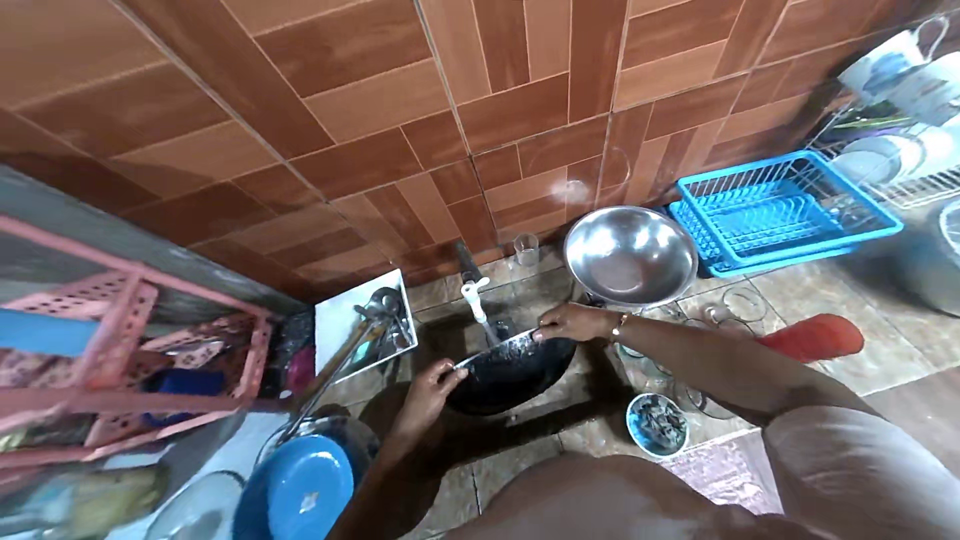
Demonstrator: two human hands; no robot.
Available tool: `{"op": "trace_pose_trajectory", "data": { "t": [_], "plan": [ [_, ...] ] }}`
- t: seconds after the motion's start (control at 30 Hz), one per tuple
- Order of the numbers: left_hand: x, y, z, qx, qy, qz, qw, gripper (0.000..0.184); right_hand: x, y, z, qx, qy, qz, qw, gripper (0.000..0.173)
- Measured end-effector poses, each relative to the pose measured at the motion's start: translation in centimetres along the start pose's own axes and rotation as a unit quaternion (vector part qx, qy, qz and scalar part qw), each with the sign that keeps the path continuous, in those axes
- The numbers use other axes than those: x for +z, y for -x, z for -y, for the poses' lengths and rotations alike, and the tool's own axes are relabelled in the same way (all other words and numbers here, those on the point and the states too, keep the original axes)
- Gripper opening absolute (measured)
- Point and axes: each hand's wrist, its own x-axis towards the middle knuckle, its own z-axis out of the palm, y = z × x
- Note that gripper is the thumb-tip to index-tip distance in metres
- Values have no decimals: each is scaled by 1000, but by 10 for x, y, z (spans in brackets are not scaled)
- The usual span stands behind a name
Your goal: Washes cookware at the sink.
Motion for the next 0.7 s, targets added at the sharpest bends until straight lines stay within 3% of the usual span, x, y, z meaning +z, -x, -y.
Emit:
{"op": "trace_pose_trajectory", "data": {
  "t": [0.13,0.33,0.47,0.6,0.7],
  "plan": [
    [3,-9,-9,-36,103,-89,990,21,-4,-12,14,43,-83,-39,995,49],
    [4,2,-5,-96,155,-90,979,24,-1,-26,27,60,-70,-45,995,55],
    [10,19,-4,-137,115,-72,981,30,7,-40,50,43,28,-20,999,63],
    [21,39,-37,-133,24,-101,986,46,25,-56,86,-7,125,20,992,64],
    [27,44,-60,-84,-47,-126,987,59,55,-67,112,-97,156,-1,983,48]
  ]
}}
